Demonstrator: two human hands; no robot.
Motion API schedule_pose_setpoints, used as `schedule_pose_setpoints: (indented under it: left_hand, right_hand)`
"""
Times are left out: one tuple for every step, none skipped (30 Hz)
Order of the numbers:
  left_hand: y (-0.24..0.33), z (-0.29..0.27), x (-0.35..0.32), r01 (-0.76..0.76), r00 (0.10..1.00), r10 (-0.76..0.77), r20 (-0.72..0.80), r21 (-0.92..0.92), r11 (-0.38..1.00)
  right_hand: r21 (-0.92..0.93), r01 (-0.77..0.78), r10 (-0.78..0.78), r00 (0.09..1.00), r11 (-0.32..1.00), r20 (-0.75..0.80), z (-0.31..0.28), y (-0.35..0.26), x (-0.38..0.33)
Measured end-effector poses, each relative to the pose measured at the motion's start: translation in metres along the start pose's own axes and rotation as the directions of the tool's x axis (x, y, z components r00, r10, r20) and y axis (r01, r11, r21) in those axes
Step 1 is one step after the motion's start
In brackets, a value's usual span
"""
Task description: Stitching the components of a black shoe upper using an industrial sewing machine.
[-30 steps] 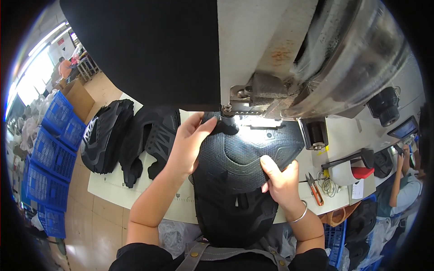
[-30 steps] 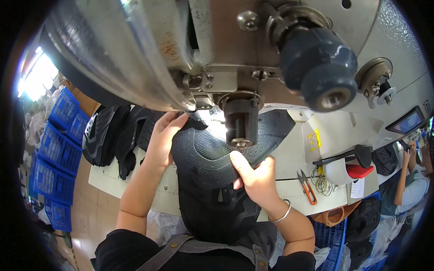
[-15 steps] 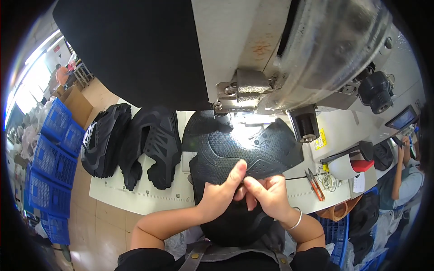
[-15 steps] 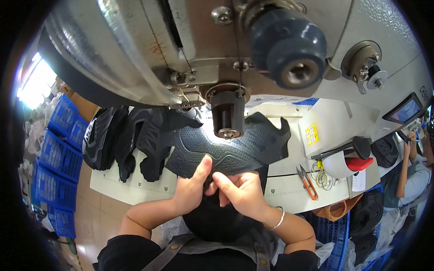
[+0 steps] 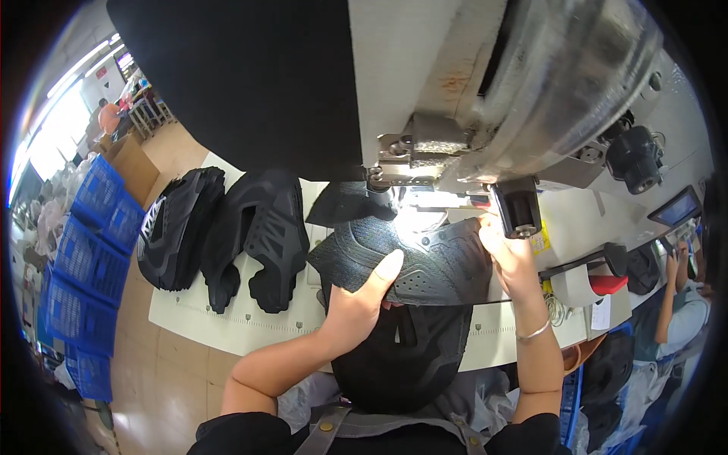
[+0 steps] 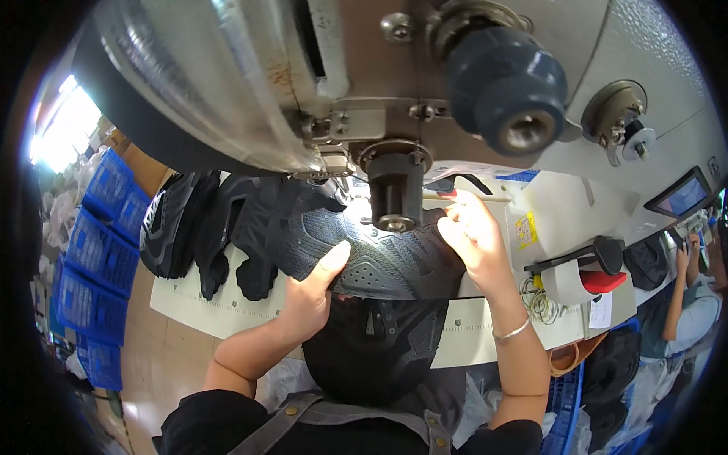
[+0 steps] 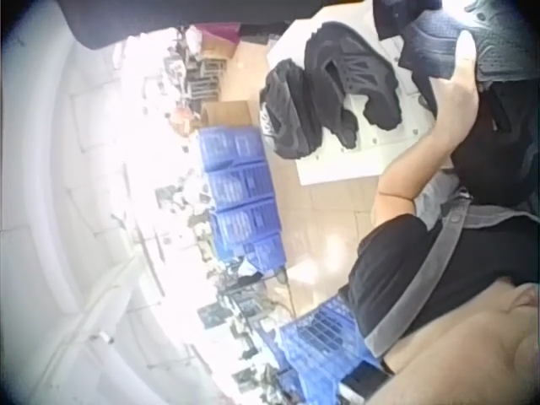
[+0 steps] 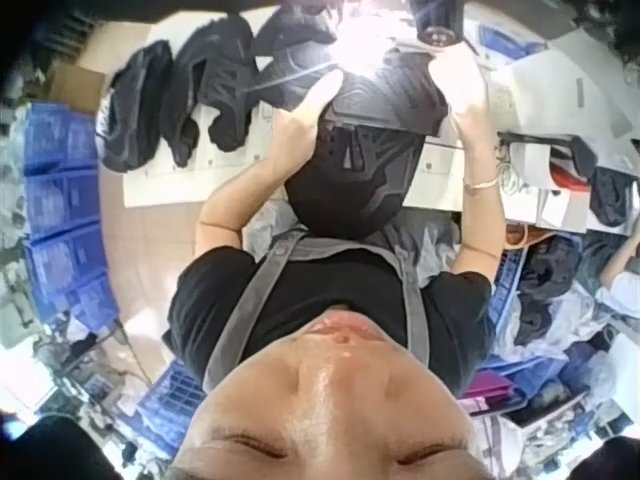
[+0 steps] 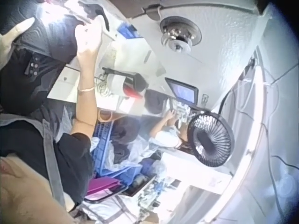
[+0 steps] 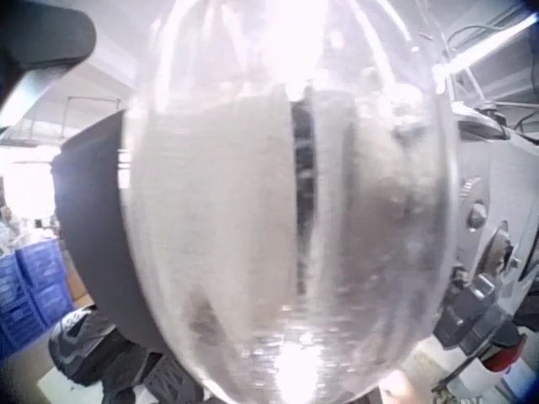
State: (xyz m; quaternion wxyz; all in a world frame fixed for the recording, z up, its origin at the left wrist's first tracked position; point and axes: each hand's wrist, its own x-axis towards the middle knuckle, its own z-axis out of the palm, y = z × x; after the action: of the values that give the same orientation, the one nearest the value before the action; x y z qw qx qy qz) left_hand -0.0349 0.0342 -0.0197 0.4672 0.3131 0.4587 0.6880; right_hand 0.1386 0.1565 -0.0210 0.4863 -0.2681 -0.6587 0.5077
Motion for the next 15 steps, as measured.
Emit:
schedule_pose_setpoints:
  left_hand:
    - [0.003,-0.001,0.001,0.000,1.000,0.000,0.001,0.001,1.000]
    - [0.007,-0.003,0.001,0.013,1.000,-0.013,0.005,0.025,1.000]
    - [0.009,-0.004,0.003,0.025,1.000,-0.026,0.009,0.048,0.999]
    - [0.009,-0.004,0.004,0.026,1.000,-0.026,0.009,0.050,0.998]
    - [0.010,-0.004,0.005,0.012,1.000,-0.012,-0.005,0.059,0.998]
    - [0.010,-0.004,0.005,-0.001,1.000,0.002,-0.020,0.068,0.998]
    - [0.009,-0.005,0.006,-0.001,1.000,0.002,-0.017,0.070,0.998]
    - [0.009,-0.007,0.007,-0.010,1.000,0.010,0.000,0.078,0.997]
    - [0.008,-0.009,0.008,-0.020,1.000,0.018,0.017,0.087,0.996]
    - [0.009,-0.009,0.008,-0.019,1.000,0.018,0.018,0.088,0.996]
    - [0.011,-0.009,0.008,-0.007,1.000,0.005,0.023,0.091,0.996]
    - [0.012,-0.008,0.009,0.005,1.000,-0.008,0.028,0.093,0.996]
    - [0.012,-0.008,0.010,0.005,1.000,-0.008,0.029,0.094,0.996]
    - [0.012,-0.007,0.011,-0.010,1.000,0.008,0.026,0.079,0.997]
    - [0.012,-0.006,0.012,-0.024,0.999,0.023,0.023,0.063,0.998]
  right_hand:
    - [0.026,-0.026,0.025,0.999,0.999,0.040,-0.001,0.000,0.004]
    - [0.050,-0.052,0.048,0.996,0.997,0.079,0.000,-0.003,0.006]
    - [0.050,-0.085,0.078,0.989,0.995,0.124,-0.002,-0.013,0.004]
    - [0.052,-0.085,0.079,0.989,0.995,0.123,0.001,-0.019,0.004]
    - [0.024,-0.040,0.037,0.993,0.999,0.114,0.004,-0.023,0.004]
    - [-0.003,0.005,-0.004,0.994,1.000,0.106,0.005,-0.025,0.004]
    - [-0.003,0.005,-0.005,0.995,1.000,0.103,0.004,-0.027,0.005]
    - [-0.020,-0.002,0.005,0.994,1.000,0.105,0.003,-0.028,0.005]
    - [-0.038,-0.010,0.014,0.994,0.999,0.108,0.002,-0.029,0.006]
    - [-0.037,-0.010,0.014,0.994,0.999,0.106,0.002,-0.029,0.007]
    - [-0.036,-0.012,0.016,0.994,0.999,0.112,0.002,-0.030,0.008]
    - [-0.035,-0.014,0.018,0.993,0.999,0.117,0.002,-0.030,0.008]
    - [-0.035,-0.014,0.018,0.993,0.999,0.115,0.002,-0.029,0.009]
    - [-0.066,0.001,0.007,0.993,0.998,0.120,0.001,-0.027,0.010]
    - [-0.097,0.016,-0.004,0.992,0.995,0.126,0.000,-0.025,0.010]
